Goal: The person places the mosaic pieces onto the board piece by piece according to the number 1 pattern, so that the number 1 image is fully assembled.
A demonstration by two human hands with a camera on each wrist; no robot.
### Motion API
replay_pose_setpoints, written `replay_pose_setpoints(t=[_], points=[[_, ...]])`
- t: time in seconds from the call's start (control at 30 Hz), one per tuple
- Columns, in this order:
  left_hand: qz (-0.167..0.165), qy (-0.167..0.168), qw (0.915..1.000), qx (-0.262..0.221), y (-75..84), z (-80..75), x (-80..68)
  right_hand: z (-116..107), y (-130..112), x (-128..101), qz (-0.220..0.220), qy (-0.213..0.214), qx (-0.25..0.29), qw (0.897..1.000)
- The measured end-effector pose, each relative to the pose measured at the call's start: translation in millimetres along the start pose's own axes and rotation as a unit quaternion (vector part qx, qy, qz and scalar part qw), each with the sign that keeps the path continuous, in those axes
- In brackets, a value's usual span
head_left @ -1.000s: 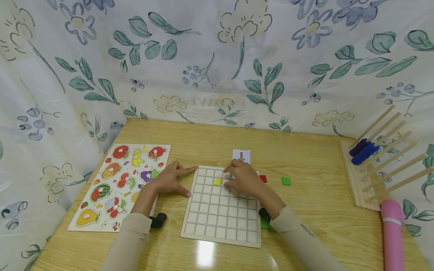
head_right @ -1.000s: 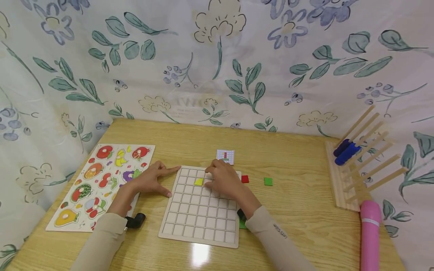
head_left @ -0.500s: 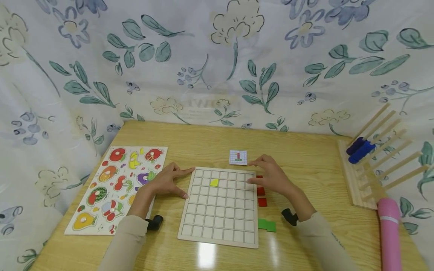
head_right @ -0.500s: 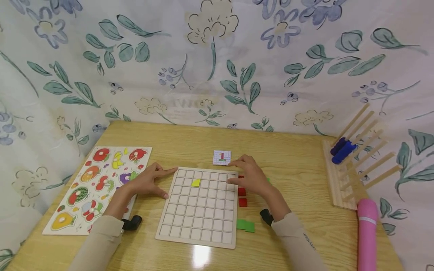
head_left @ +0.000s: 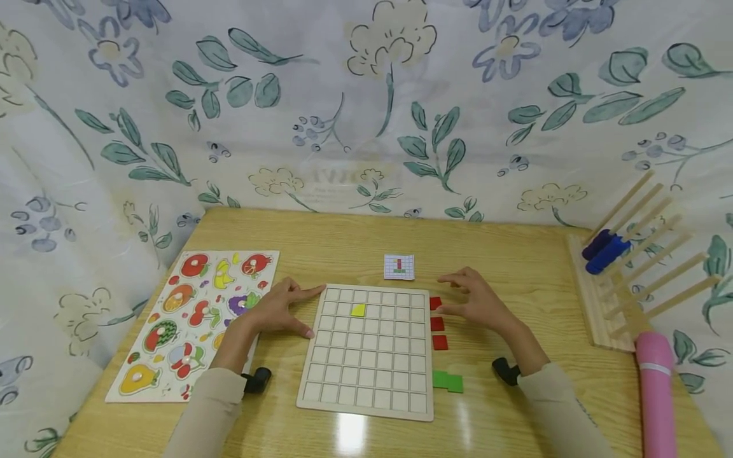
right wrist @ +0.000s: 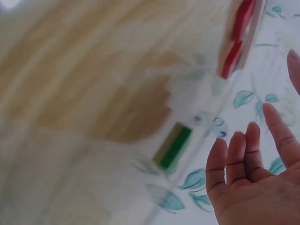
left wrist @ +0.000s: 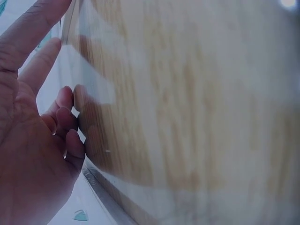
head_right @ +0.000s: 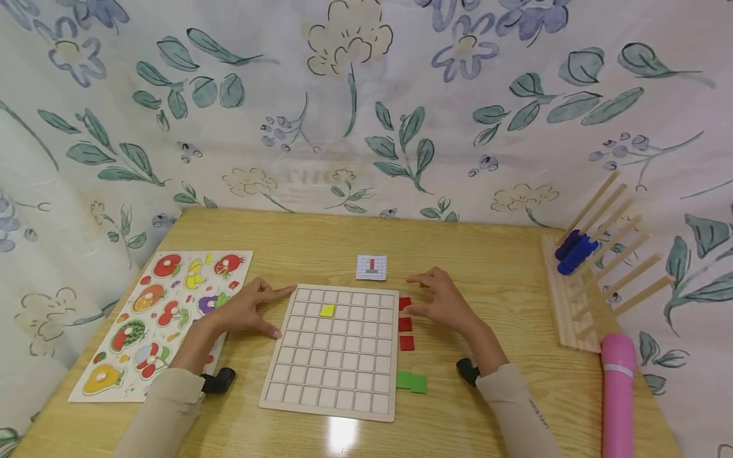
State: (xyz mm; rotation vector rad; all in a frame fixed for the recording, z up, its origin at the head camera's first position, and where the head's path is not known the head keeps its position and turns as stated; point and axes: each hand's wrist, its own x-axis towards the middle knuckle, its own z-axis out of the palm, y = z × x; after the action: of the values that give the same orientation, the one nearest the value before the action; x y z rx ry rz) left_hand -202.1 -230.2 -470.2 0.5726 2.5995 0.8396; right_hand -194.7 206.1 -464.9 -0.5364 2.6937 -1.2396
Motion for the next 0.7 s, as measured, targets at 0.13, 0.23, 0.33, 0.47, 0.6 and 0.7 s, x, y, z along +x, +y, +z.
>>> replay_pose_setpoints(t=[0.13,0.23,0.33,0.47,0.6,0.7], points=[[0.0,-0.002,1.0,-0.002,1.1,-0.3,-0.3,-3,8,-2,0.004,0.001,0.014,1.0],[-0.004,-0.003,1.0,-0.004,2.1,-0.9,-0.5,-5,9,-2,-0.001,0.003,0.018,1.0],[-0.006,-0.003,0.9999,-0.01,2.6,-1.6,-1.0,-6,9,0,-0.002,0.001,0.014,1.0],[-0.006,-0.001,0.9999,-0.014,1.7,-1.0,-0.7,-5,10,4,-0.001,-0.013,0.009,1.0],[0.004,0.003,1.0,-0.008,-0.1,0.1,-0.3,-4,10,7,-0.01,-0.026,0.001,1.0],[0.004,0.004,0.9999,-0.01,0.3,0.2,-0.4,-3,11,9,-0.012,-0.031,-0.006,0.999]])
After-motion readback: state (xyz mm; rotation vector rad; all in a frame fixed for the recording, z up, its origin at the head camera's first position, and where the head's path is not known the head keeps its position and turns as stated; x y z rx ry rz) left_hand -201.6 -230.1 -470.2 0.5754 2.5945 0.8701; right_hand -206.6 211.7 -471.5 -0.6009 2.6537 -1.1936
